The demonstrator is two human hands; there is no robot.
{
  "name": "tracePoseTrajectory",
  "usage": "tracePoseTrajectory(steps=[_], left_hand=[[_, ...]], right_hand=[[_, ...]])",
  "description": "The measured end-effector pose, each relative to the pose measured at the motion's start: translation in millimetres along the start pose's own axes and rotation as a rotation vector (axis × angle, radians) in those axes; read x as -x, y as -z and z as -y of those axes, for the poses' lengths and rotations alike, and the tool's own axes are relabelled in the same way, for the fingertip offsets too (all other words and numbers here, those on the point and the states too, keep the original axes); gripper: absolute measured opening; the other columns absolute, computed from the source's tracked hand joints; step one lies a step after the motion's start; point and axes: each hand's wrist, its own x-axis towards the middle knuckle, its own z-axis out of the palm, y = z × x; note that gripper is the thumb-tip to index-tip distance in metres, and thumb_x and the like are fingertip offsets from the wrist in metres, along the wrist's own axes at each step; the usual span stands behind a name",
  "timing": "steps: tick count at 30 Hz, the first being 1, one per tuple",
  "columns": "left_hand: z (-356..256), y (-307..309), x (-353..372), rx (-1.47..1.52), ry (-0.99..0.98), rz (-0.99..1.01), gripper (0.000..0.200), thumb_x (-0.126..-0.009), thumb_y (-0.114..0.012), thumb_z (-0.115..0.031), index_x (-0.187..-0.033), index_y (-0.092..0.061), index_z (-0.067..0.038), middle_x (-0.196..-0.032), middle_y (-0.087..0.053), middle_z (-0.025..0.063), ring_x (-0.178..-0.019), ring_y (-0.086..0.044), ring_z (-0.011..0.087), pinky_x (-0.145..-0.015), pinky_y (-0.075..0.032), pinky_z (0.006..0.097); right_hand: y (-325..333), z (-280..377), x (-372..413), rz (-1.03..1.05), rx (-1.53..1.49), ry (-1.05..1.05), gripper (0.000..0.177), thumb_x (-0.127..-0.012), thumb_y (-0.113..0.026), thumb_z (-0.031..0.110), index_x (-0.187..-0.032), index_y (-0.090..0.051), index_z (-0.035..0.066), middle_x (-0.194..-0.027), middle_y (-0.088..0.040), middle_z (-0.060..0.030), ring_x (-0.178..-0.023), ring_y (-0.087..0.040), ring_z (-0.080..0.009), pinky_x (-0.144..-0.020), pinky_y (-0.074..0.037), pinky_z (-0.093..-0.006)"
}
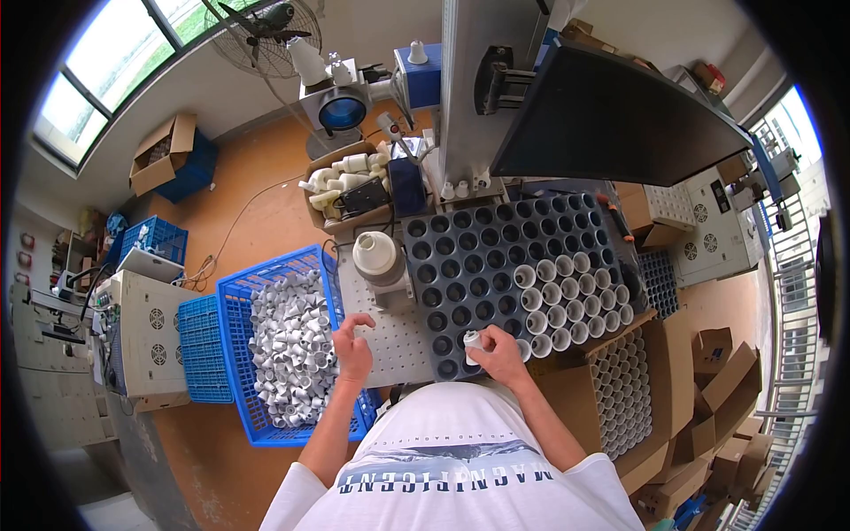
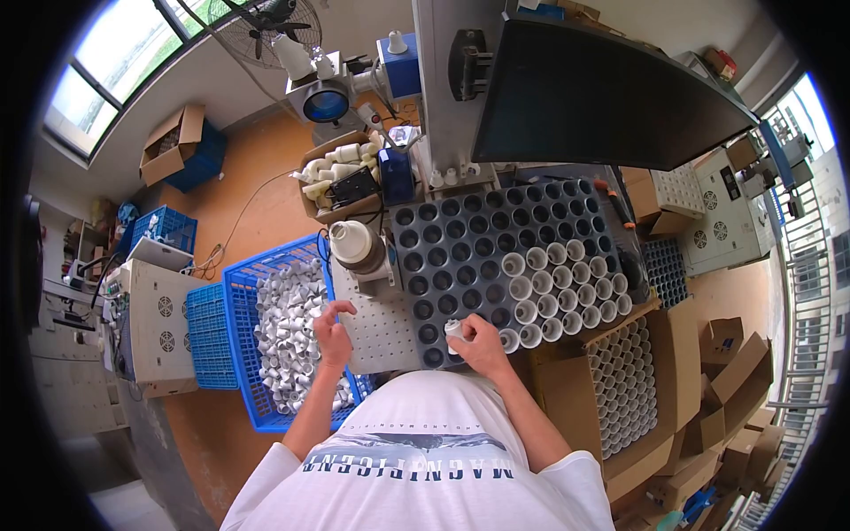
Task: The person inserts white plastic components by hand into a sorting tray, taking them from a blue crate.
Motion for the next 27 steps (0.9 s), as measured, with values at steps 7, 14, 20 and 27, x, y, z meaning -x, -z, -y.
tracePoseTrajectory(steps=[7, 14, 20, 27], left_hand=[[-59.6, 10.4, -110.0, 0.047, -0.297, -0.258, 0.047, -0.058, -0.032, 0.003, -0.093, -0.063, 0.011, -0.093, -0.067, 0.016, -0.097, -0.062, 0.0253, -0.101, -0.041, 0.0313], [-86.3, -24.8, -156.0, 0.117, -0.181, 0.141, 0.029, -0.063, -0.036, -0.007, -0.066, -0.061, 0.007, -0.079, -0.066, 0.0116, -0.08, -0.06, 0.0187, -0.083, -0.047, 0.0275], [-106.6, 42.3, -139.1, 0.163, -0.188, -0.222, 0.026, -0.063, -0.034, -0.005, -0.059, -0.057, 0.007, -0.065, -0.062, 0.009, -0.063, -0.054, 0.0153, -0.066, -0.043, 0.0241], [44.8, 205.9, -15.8, -0.421, -0.006, -0.726, 0.032, -0.063, -0.037, 0.009, -0.084, -0.061, 0.006, -0.086, -0.063, 0.011, -0.082, -0.06, 0.0227, -0.086, -0.047, 0.0341]], right_hand=[[16.9, 21.9, -13.6, -0.034, -0.046, 0.014, 0.029, -0.076, -0.077, 0.011, -0.072, -0.049, 0.003, -0.07, -0.05, 0.0014, -0.067, -0.045, -0.009, -0.063, -0.041, -0.0264], [4.8, 123.7, -68.0, -0.078, -0.204, 0.312, 0.022, -0.079, -0.076, 0.013, -0.082, -0.059, 0.0, -0.085, -0.064, -0.0031, -0.081, -0.058, -0.013, -0.078, -0.047, -0.0283], [-65.1, 182.2, -109.2, -0.056, -0.195, 0.652, 0.027, -0.082, -0.076, 0.009, -0.073, -0.05, 0.004, -0.117, -0.066, -0.0136, -0.11, -0.061, -0.022, -0.095, -0.046, -0.0326], [-96.3, 153.7, -123.6, -0.12, -0.133, 0.739, 0.03, -0.078, -0.078, 0.006, -0.071, -0.049, 0.004, -0.117, -0.067, -0.0117, -0.114, -0.059, -0.0284, -0.093, -0.048, -0.0371]])
